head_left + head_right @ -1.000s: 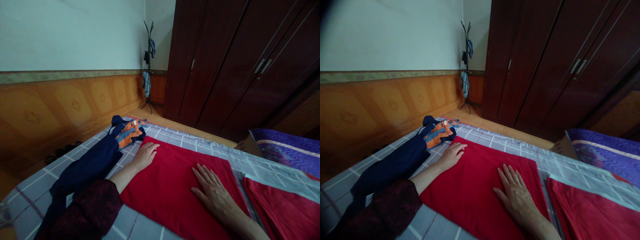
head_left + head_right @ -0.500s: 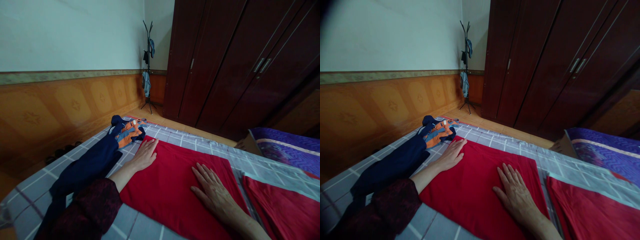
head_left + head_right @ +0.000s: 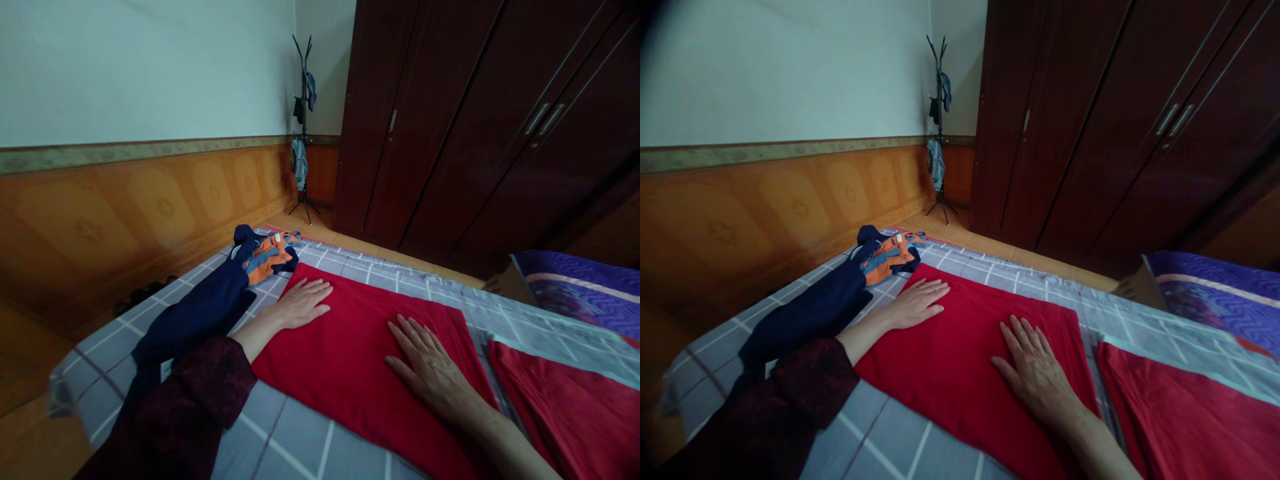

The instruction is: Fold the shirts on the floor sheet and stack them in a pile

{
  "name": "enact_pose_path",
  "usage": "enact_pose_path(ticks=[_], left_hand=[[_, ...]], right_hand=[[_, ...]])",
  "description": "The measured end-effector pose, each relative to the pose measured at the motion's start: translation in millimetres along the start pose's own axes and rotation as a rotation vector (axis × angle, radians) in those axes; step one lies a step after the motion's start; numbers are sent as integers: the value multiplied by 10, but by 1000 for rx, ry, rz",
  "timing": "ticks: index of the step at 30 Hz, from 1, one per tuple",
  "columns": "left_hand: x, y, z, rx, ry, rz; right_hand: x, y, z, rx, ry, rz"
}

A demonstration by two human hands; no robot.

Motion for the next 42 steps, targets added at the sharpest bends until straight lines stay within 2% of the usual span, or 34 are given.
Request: enact_pose_path(ticks=[2,4,7,9,11,13,15,16,18,20,23,26,28,31,33,36,39,42], left_hand=[[-7,-35,-3,64,63,55],[29,-125,-69,98,91,49],[-12,-399,-341,-49,42,114],[-69,-657,-431,-124,22,191],[-84,-893,-337,-83,43,234],[-53,-1052,-156,22,88,234],[-16,-1112,-74,98,127,206],[-10,-1106,-117,102,136,187],[-45,-1048,-386,32,126,163],[-130,-1000,-814,-119,81,175],[-243,-1065,-1397,-363,-36,264],[-224,-1224,-1623,-474,-135,337],[-156,-1295,-1642,-488,-176,328],[-56,-1291,-1635,-457,-202,222],[-46,-1247,-1654,-450,-191,164],[-87,-1145,-1650,-467,-157,138],[-100,-972,-1430,-373,-52,95],[-131,-803,-1055,-205,66,116]], right_hand=[[-10,6,-12,-12,-6,4],[-13,13,-18,-19,-13,1],[-15,22,-12,-16,-19,2],[-9,26,1,-11,-22,9],[10,28,17,-15,-22,13],[29,31,32,-26,-21,26],[43,35,44,-39,-27,43],[50,38,49,-43,-31,49],[64,41,56,-45,-42,52],[76,41,65,-36,-52,54],[90,39,78,-25,-59,70],[107,40,91,-27,-56,88],[114,43,101,-29,-52,101],[119,49,102,-47,-43,125],[123,50,103,-62,-35,150],[139,51,113,-78,-27,187],[154,54,122,-89,-26,206],[143,53,123,-83,-31,212]])
Point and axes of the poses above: each hand's wrist, its own y-axis towards the middle knuckle, its own x-axis out of the back of the hand, z = x × y, the point moved 8 cm from there along y, towards the middle knuckle, and after that the axes turned 1 degree about -y, right-handed, at the moved point
